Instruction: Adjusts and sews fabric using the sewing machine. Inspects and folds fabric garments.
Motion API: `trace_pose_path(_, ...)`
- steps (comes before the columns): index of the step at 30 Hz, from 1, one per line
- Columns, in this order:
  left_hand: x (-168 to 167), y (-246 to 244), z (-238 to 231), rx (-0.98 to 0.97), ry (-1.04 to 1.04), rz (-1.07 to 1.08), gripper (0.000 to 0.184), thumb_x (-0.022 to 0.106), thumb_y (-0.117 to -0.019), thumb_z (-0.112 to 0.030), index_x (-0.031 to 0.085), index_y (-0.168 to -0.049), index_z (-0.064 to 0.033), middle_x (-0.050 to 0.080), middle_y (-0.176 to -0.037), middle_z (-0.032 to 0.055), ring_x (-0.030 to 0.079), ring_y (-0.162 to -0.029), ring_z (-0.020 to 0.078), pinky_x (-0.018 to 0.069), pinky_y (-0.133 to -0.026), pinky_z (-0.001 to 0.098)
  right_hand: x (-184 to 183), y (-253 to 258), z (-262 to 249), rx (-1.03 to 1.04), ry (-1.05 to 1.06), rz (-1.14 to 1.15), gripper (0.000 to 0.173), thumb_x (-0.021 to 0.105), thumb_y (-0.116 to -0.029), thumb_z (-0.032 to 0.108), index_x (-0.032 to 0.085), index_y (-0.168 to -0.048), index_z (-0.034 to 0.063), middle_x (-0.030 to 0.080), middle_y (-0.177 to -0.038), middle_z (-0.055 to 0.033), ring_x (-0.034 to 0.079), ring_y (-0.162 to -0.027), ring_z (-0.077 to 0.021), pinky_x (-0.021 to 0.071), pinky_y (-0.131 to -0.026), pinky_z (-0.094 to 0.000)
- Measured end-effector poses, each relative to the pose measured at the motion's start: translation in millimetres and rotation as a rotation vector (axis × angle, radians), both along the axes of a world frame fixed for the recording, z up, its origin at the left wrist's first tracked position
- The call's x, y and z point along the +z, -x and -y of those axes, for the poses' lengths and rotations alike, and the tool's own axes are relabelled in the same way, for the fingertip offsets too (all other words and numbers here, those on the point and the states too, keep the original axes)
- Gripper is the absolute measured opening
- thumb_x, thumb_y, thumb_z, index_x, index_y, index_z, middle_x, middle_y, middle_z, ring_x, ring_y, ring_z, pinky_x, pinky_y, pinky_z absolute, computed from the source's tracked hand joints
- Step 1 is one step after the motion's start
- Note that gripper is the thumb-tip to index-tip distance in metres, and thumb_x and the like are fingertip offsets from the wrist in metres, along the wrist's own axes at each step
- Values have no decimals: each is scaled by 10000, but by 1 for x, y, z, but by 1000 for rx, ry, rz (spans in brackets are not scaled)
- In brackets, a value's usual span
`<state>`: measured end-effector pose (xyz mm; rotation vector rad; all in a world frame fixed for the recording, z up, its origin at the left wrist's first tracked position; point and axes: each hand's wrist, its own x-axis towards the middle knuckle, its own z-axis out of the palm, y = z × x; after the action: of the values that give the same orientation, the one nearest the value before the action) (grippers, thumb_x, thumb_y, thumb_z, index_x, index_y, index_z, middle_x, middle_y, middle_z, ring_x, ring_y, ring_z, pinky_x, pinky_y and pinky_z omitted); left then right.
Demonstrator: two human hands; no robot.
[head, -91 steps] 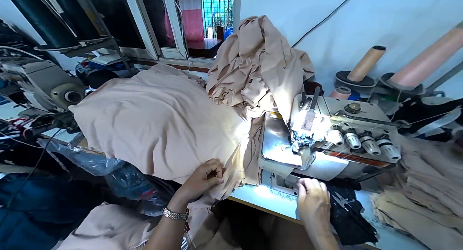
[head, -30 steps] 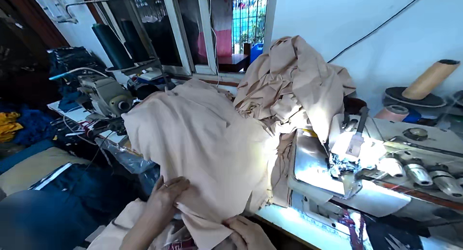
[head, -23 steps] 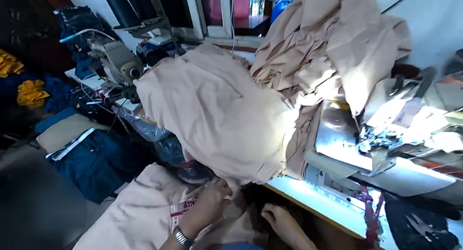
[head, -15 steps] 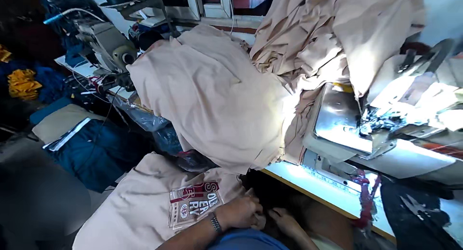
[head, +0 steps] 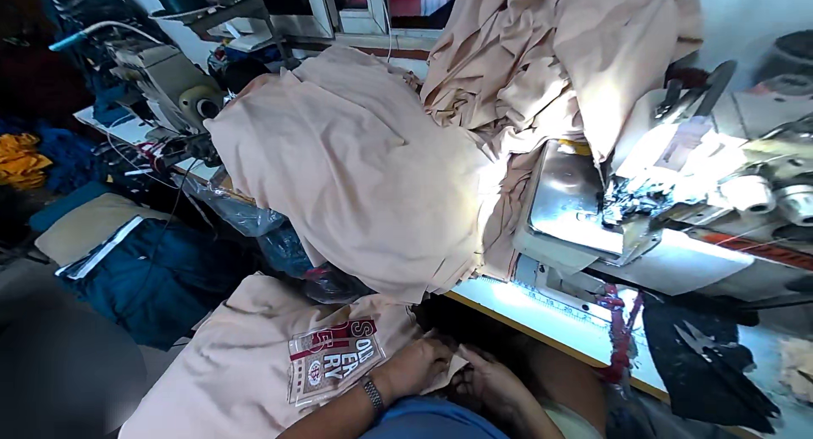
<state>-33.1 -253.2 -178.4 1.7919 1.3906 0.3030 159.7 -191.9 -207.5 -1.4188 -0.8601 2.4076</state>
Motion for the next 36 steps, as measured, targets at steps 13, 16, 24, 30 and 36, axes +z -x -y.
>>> trace_pose_path(13, 10, -10, -1, 101, 46, 0, 306, 537, -1039, -207, 649, -1143, 59, 667, -1132, 242, 651, -1082, 361, 494, -1001, 495, -5, -1, 2, -110, -172, -182, 135, 495, -1045, 39, 625, -1030, 3, 691, -860, -73, 676, -728, -161, 595, -723, -331)
trace_pose_path(16, 9, -9, -3, 114, 37, 23, 299, 506, -1054, -157, 678, -1099, 83, 670, -1153, 253, 640, -1131, 363, 470, -1045, 474, -6, -1, 2, -92, -174, -138, 155, 483, -1064, 59, 623, -1027, 4, 670, -823, -52, 644, -676, -130, 576, -675, -289)
trace_pose_path(24, -6, 2, -2, 309, 125, 279, 235, 731, -930, -179, 687, -968, 48, 674, -961, 156, 635, -894, 200, 519, -848, 363, -2, -1, 4, 12, -261, -155, 55, 602, -989, 45, 642, -994, 8, 692, -840, -34, 666, -711, -121, 590, -720, -295)
trace_pose_path(30, 47, 49, -4, 588, -158, 615, 131, 616, -991, -155, 700, -964, -58, 662, -820, -19, 612, -712, 43, 539, -678, 254, -10, -27, -7, 729, -639, 258, 206, 669, -953, 146, 687, -972, -58, 666, -907, -169, 634, -863, -262, 518, -830, -473)
trace_pose_path(36, 124, 68, 4, 511, -550, 562, 110, 621, -1000, -147, 699, -950, -88, 668, -820, -41, 615, -710, 13, 541, -663, 192, 75, -12, 2, 560, -1150, 232, 280, 717, -915, 107, 691, -1159, -29, 661, -1193, -237, 692, -925, -329, 586, -814, -485)
